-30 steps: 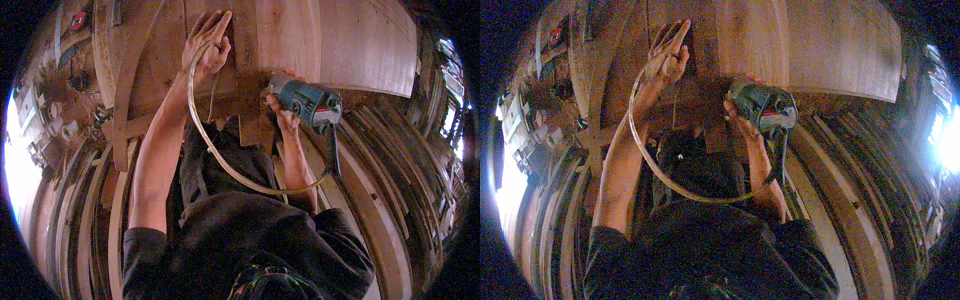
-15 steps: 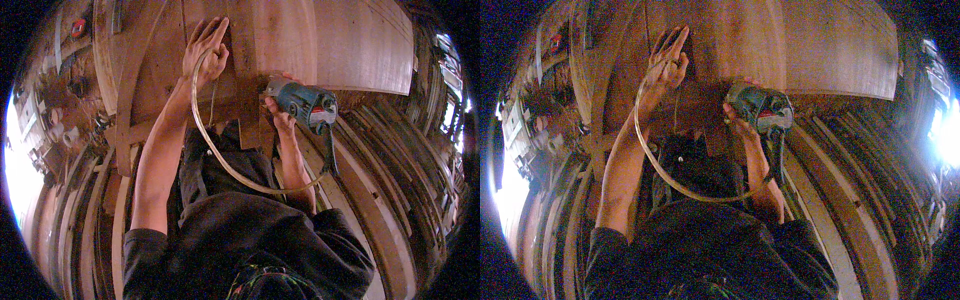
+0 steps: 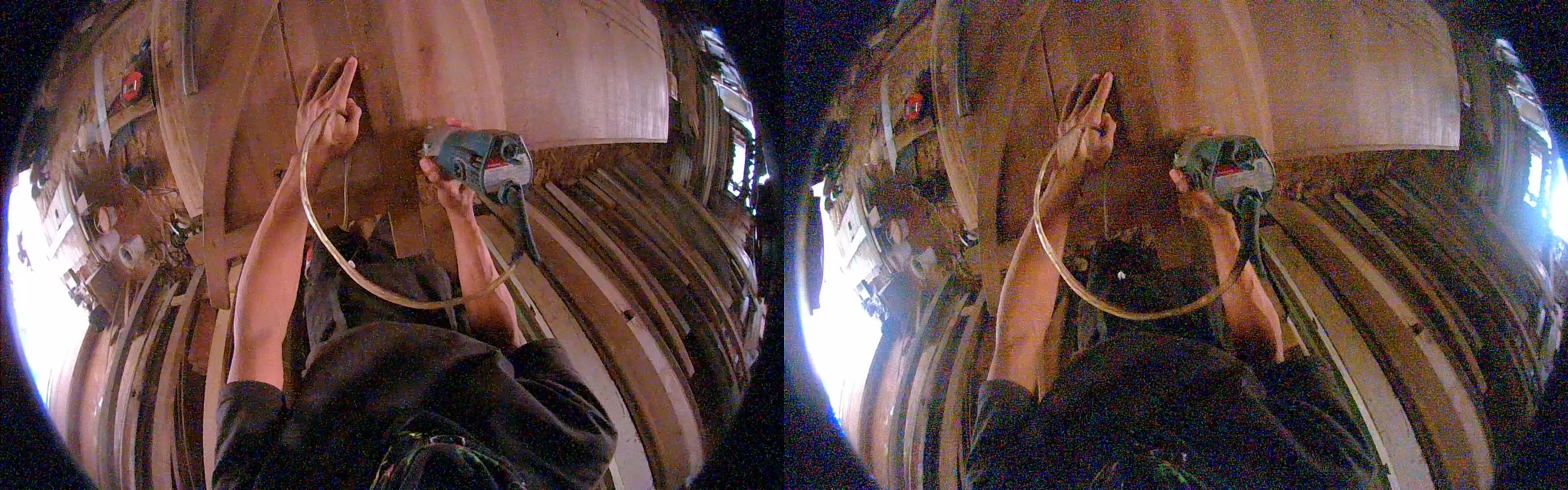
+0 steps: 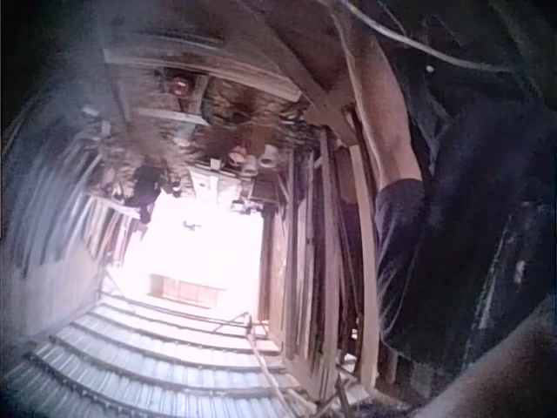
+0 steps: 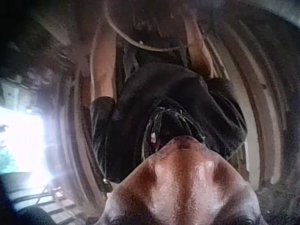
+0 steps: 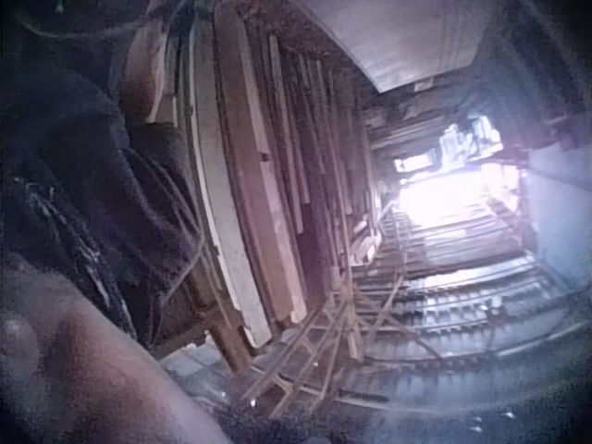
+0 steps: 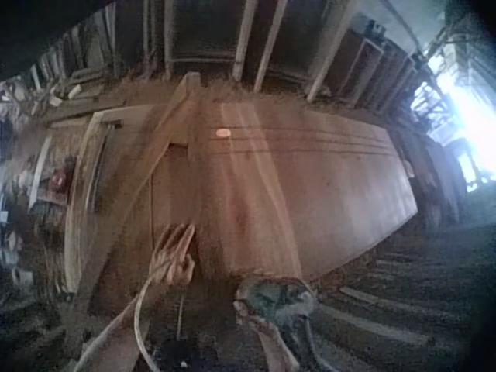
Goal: The person uses a nail gun to fasten wooden planks to a larger wooden panel, then uses a hammer to tap the planks into alignment. The person repeats this process for multiple planks, securing them to the panel.
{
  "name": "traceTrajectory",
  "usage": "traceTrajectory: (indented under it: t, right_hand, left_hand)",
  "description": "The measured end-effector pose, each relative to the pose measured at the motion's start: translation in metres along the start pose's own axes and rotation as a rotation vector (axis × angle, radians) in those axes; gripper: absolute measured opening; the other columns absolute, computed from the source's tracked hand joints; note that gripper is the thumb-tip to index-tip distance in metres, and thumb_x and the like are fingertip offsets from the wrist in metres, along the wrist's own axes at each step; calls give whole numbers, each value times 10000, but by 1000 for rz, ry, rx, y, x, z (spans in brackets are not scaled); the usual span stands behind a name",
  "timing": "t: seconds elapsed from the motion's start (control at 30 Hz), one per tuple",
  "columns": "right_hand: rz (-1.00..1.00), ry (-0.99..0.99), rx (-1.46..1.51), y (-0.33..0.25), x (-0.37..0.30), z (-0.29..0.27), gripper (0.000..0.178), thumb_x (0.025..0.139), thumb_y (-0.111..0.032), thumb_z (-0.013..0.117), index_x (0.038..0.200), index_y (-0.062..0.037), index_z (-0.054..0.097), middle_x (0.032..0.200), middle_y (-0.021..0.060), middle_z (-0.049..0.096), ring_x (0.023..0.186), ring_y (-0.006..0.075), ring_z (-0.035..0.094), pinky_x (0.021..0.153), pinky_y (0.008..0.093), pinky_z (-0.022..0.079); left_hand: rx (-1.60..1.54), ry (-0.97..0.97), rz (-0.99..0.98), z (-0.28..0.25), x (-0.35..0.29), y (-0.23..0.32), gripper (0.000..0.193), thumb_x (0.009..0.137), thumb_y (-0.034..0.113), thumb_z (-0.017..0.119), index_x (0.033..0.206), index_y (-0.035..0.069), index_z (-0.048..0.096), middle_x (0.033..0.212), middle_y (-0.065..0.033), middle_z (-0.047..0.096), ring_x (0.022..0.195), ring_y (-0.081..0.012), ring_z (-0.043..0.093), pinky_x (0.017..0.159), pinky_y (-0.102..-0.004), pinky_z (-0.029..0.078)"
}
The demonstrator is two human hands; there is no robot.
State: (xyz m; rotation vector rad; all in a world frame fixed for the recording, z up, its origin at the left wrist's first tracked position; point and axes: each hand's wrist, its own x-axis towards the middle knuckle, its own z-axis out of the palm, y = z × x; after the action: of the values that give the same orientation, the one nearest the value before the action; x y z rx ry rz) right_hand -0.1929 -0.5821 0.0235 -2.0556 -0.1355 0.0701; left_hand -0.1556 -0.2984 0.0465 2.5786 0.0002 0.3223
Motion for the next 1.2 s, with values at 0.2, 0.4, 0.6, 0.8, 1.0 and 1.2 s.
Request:
traceTrajectory:
  t: [0.2,0.4,0.6,0.8,1.0,1.2]
  right_hand:
    - [-49,-2,-35,-3,5,5,626,835,-227,851,1398,-180,581,1340,73,636,1196,292,596,1072,450,454]
    - [-125,17,-41,-12,24,15,620,840,-224,846,1399,-186,581,1343,78,634,1196,298,597,1071,454,454]
    - [-186,30,-56,-20,39,22,614,845,-222,841,1400,-191,581,1346,83,633,1196,305,597,1070,459,455]
    - [-304,64,-158,-28,55,26,608,850,-220,837,1401,-197,580,1349,88,632,1195,311,598,1069,464,455]
    - [-316,91,-124,-26,64,30,546,859,-192,829,1358,-216,610,1298,89,659,1134,296,620,1034,454,476]
    - [-176,83,95,-34,74,33,531,844,-174,840,1324,-197,614,1260,80,663,1094,275,625,1000,437,491]
  left_hand:
    - [33,14,36,-5,1,-3,734,845,71,543,1562,50,388,1453,-197,580,1418,-327,488,1258,-484,271]
    - [-41,37,72,-14,-4,2,737,826,52,547,1549,37,406,1448,-204,581,1415,-347,488,1250,-504,277]
    - [23,17,93,-17,-5,1,708,851,69,534,1545,5,402,1457,-204,573,1421,-368,474,1247,-520,263]
    - [8,1,126,-23,-7,4,675,883,88,504,1542,-9,398,1468,-214,560,1439,-378,447,1252,-526,240]
    - [-90,-2,62,-32,-11,15,635,962,233,439,1556,13,390,1474,-211,557,1446,-383,438,1259,-525,225]
    - [-111,-12,47,-30,-19,16,677,986,364,396,1566,17,382,1467,-203,566,1461,-380,419,1264,-525,195]
